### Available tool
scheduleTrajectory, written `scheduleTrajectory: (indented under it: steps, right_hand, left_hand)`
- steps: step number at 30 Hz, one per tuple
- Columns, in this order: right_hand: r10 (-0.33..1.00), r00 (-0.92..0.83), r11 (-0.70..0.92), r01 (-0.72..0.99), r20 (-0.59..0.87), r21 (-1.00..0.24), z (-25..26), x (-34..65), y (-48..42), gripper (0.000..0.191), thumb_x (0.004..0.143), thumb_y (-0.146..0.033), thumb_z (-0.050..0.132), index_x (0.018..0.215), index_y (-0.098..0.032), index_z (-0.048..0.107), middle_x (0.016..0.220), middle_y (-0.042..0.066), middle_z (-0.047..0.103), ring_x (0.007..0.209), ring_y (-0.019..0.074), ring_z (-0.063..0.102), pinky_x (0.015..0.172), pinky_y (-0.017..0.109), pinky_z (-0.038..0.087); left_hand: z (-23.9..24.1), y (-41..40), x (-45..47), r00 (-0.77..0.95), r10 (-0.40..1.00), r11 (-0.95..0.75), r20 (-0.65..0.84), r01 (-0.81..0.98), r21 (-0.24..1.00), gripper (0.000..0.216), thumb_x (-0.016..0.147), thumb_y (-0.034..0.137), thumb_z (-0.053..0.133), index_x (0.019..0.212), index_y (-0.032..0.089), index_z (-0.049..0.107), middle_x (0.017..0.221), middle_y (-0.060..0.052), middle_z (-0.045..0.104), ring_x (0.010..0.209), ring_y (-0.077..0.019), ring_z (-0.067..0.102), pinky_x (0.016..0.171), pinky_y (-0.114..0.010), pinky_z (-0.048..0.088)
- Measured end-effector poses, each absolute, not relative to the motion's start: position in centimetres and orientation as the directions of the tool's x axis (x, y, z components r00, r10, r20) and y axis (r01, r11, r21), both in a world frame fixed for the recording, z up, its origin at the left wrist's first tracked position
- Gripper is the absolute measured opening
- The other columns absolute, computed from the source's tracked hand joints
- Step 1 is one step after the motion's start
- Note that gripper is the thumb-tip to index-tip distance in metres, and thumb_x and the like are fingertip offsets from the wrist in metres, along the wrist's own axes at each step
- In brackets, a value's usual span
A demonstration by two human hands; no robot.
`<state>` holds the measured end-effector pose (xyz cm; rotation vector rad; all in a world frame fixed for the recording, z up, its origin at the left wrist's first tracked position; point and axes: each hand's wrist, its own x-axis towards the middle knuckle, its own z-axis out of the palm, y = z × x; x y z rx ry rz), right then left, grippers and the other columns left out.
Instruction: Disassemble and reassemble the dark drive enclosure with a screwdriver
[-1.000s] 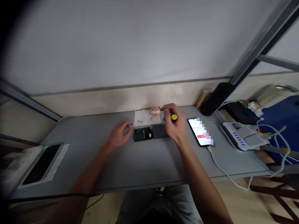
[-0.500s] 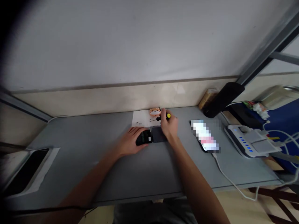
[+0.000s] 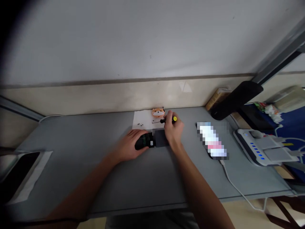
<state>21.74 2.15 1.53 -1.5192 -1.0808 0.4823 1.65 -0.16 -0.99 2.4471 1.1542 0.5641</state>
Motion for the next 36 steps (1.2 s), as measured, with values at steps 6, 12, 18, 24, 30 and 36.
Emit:
scheduleTrajectory:
  steps: [6,12,18,24,30,36]
  right_hand:
    - [0.825,0.517,0.046,0.342,0.229,-0.939,1.8,21.8,2.2,0.049,0.095,-0.057,0.042,0.069,-0.02,0.062,0.049,-0.003,0.054,0.05,0.0143,0.055,0.056,0.028,0.039]
    - [0.808,0.583,0.035,0.09,0.081,-0.995,2.1,21.5,2.3,0.049,0.092,-0.06,0.046,0.066,-0.02,0.059,0.049,-0.003,0.053,0.044,0.0124,0.052,0.046,0.027,0.036]
    - [0.791,0.611,-0.032,-0.03,-0.044,-0.999,1.5,21.8,2.6,0.051,0.091,-0.063,0.046,0.068,-0.02,0.061,0.044,-0.004,0.049,0.039,0.0111,0.047,0.04,0.025,0.033]
    - [0.803,0.594,-0.043,-0.023,-0.048,-0.999,1.7,22.4,2.8,0.054,0.089,-0.067,0.048,0.065,-0.02,0.06,0.043,-0.003,0.049,0.037,0.0112,0.047,0.038,0.024,0.031]
    - [0.836,0.546,-0.033,-0.039,-0.049,-0.999,2.6,22.0,2.4,0.057,0.084,-0.072,0.05,0.059,-0.021,0.056,0.04,-0.004,0.046,0.034,0.0104,0.043,0.036,0.024,0.028]
    - [0.888,0.46,0.011,-0.057,-0.016,-0.998,2.8,21.6,1.9,0.057,0.081,-0.073,0.052,0.057,-0.021,0.055,0.04,-0.004,0.045,0.034,0.0102,0.042,0.036,0.025,0.029]
  left_hand:
    - [-1.0,-0.1,1.5,0.598,0.773,-0.614,0.212,0.621,0.487,0.045,0.086,0.027,0.069,0.128,0.023,0.054,0.127,-0.009,0.067,0.12,-0.0296,0.061,0.104,-0.048,0.05]
    - [-0.9,-0.1,1.4,0.594,0.771,-0.618,0.227,0.616,0.489,0.043,0.084,0.025,0.071,0.124,0.023,0.054,0.123,-0.009,0.068,0.118,-0.0291,0.062,0.103,-0.047,0.051]
    - [-1.2,0.0,1.4,0.585,0.779,-0.609,0.226,0.619,0.496,0.041,0.083,0.026,0.073,0.12,0.022,0.055,0.122,-0.009,0.068,0.118,-0.0291,0.062,0.102,-0.047,0.051]
    - [-1.3,0.0,1.3,0.565,0.791,-0.594,0.234,0.62,0.513,0.04,0.083,0.029,0.075,0.118,0.024,0.056,0.12,-0.008,0.068,0.116,-0.0294,0.063,0.099,-0.047,0.053]
    - [-1.5,-0.2,1.6,0.451,0.8,-0.599,0.395,0.617,0.51,0.036,0.092,0.03,0.065,0.125,0.021,0.054,0.122,-0.011,0.068,0.116,-0.0278,0.064,0.099,-0.046,0.053]
    - [-2.3,-0.1,2.1,0.299,0.8,-0.571,0.52,0.647,0.506,0.018,0.098,0.03,0.06,0.113,0.023,0.066,0.111,-0.007,0.07,0.11,-0.0239,0.066,0.096,-0.041,0.054]
